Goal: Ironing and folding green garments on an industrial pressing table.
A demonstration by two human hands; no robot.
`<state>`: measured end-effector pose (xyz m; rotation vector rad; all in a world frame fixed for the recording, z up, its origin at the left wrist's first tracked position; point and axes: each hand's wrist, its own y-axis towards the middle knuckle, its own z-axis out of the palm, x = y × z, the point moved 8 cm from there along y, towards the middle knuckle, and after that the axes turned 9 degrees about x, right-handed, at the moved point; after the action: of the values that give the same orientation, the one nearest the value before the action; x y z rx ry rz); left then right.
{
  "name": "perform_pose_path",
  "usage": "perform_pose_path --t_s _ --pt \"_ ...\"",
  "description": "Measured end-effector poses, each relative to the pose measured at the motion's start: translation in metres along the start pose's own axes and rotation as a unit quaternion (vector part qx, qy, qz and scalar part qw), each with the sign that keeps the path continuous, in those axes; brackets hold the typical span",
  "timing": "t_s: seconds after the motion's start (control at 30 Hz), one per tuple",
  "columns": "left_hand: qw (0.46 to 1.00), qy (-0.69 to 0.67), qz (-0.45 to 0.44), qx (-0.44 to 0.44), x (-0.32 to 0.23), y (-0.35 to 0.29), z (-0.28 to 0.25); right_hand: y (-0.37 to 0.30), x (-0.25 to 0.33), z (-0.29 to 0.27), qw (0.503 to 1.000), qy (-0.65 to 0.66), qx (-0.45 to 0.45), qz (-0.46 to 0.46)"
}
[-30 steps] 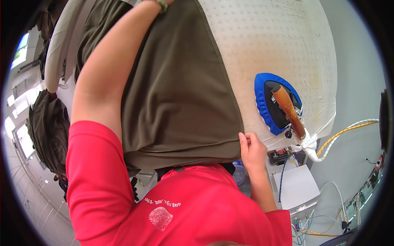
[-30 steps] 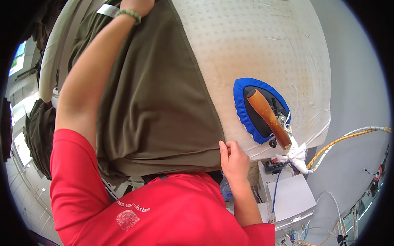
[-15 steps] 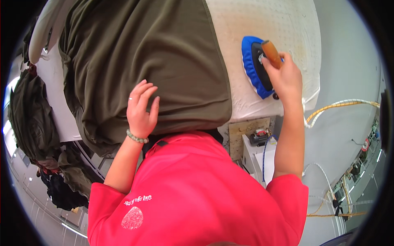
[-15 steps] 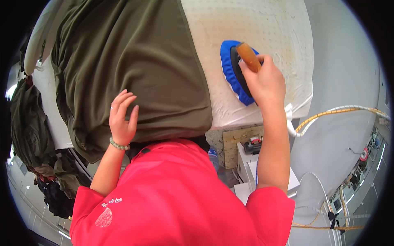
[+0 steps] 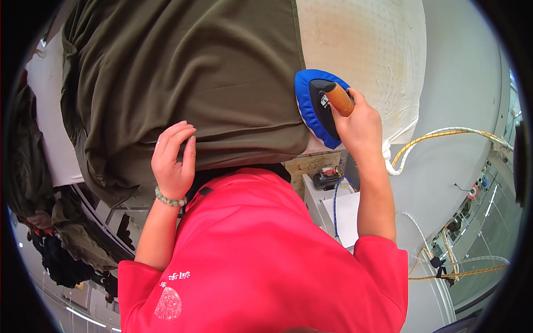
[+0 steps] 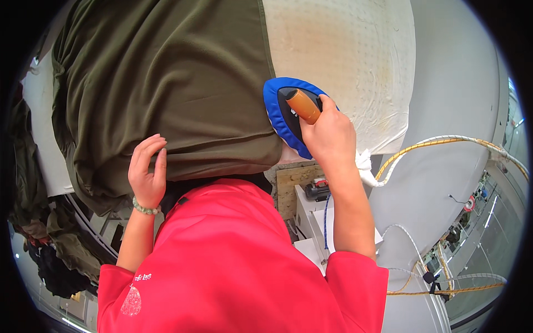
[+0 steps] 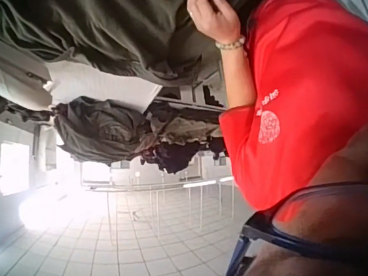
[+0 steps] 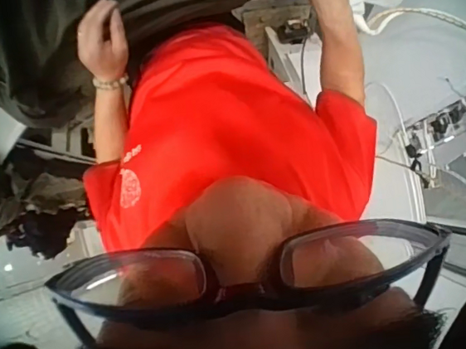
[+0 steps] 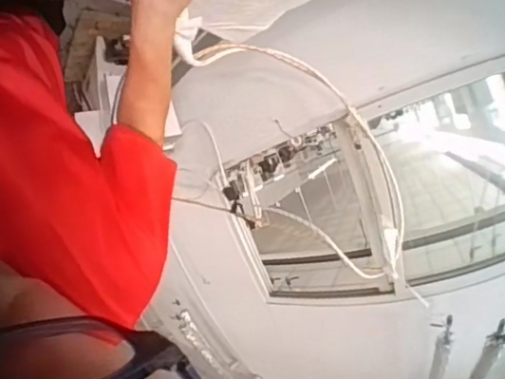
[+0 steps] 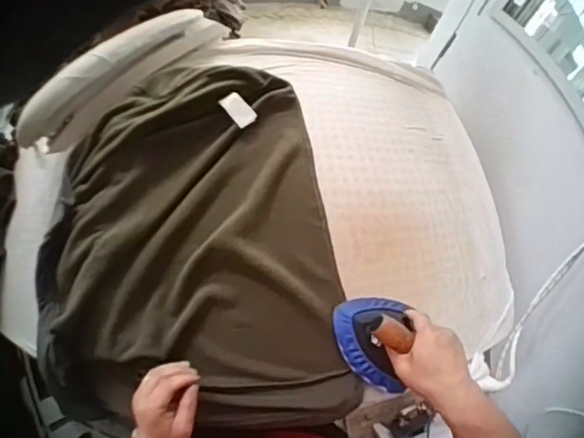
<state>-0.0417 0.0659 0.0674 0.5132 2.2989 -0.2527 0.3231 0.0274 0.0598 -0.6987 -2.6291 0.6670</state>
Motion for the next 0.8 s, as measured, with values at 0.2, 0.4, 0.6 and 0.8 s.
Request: perform_pose_path --t_s 0.2,0.4,0.6,0.8 --pt "1.000 -0.009 -0.023 0.007 0.002 -0.004 -0.003 0.023 0.016 -0.006 0.999 0.008 -0.014 -0.029" --pt "0.999 -0.021 -0.039 0.007 0.004 -0.001 -0.006 0.065 0.039 -0.028 0.998 -0.009 -0.033 -0.050" --pt "0.998 -0.020 -0.064 0.009 0.010 0.004 -0.012 0.104 0.059 -0.045 0.997 -0.016 -0.046 -0.065" --pt "0.997 -0.019 -0.077 0.005 0.014 0.007 -0.016 0.138 0.079 -0.063 0.995 -0.032 -0.051 -0.074"
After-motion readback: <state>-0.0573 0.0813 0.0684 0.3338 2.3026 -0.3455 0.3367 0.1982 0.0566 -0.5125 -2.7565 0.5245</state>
